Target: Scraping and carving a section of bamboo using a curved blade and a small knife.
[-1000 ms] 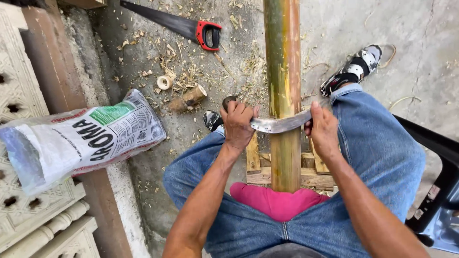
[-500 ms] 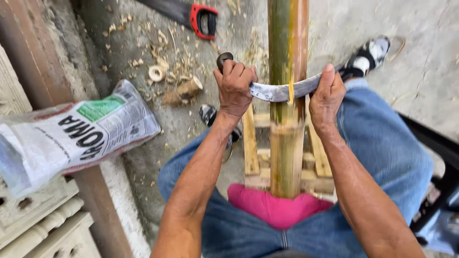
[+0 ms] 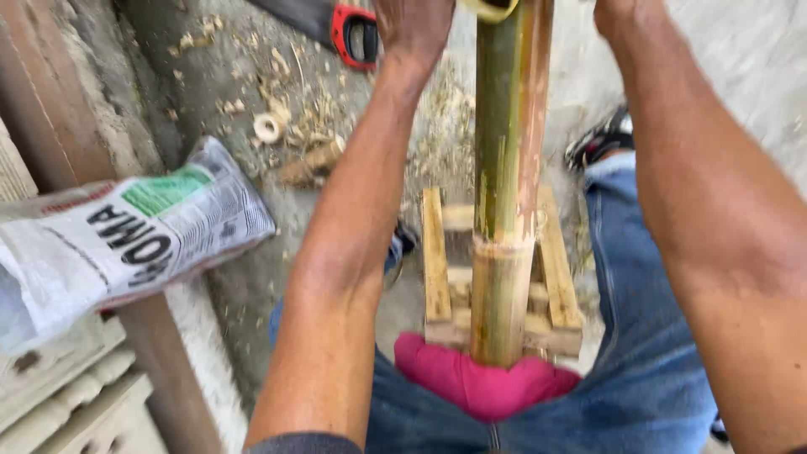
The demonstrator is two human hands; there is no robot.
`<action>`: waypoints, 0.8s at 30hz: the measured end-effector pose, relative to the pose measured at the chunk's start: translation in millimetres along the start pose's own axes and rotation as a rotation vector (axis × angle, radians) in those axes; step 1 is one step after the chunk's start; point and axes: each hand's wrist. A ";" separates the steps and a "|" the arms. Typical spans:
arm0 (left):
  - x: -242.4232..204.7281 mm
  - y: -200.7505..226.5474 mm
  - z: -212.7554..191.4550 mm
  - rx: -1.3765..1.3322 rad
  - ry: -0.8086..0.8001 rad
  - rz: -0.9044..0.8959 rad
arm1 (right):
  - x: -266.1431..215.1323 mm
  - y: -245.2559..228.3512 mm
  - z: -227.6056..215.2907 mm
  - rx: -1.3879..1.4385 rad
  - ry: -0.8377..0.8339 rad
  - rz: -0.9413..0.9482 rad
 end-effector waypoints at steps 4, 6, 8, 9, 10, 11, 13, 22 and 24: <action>-20.5 -8.7 -20.8 -0.026 0.277 -0.076 | 9.2 -31.3 0.3 0.165 -0.151 0.070; -51.8 9.6 -57.5 -0.426 0.151 -0.449 | -90.7 -80.5 7.3 0.014 -0.199 -0.033; -71.1 44.9 -105.2 -0.834 0.017 -0.789 | -172.4 -121.1 17.3 -0.137 -0.241 -0.163; -88.0 69.0 -133.9 -1.005 -0.025 -0.800 | -212.5 -129.4 24.0 -0.362 -0.243 0.046; -107.7 96.2 -160.0 -1.178 -0.084 -0.810 | -255.6 -135.8 26.5 -0.582 -0.236 0.268; -125.2 115.8 -169.4 -1.183 -0.091 -0.794 | -283.5 -132.8 25.6 -0.578 -0.223 0.259; -167.1 163.9 -179.4 -1.363 -0.150 -0.706 | -345.8 -123.8 11.9 -0.658 -0.374 -0.208; -263.4 360.0 -152.3 -0.902 -0.587 0.064 | -481.0 -62.6 -124.6 -0.625 0.134 -0.152; -273.5 383.8 -149.6 -0.936 -0.656 0.214 | -501.8 -34.1 -169.6 -0.649 0.211 -0.137</action>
Point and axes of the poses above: each hand's wrist, its own x-axis towards the middle knuckle, its own z-axis out of the palm, y = z × x, and after that the axes turned 6 degrees about z, right-handed
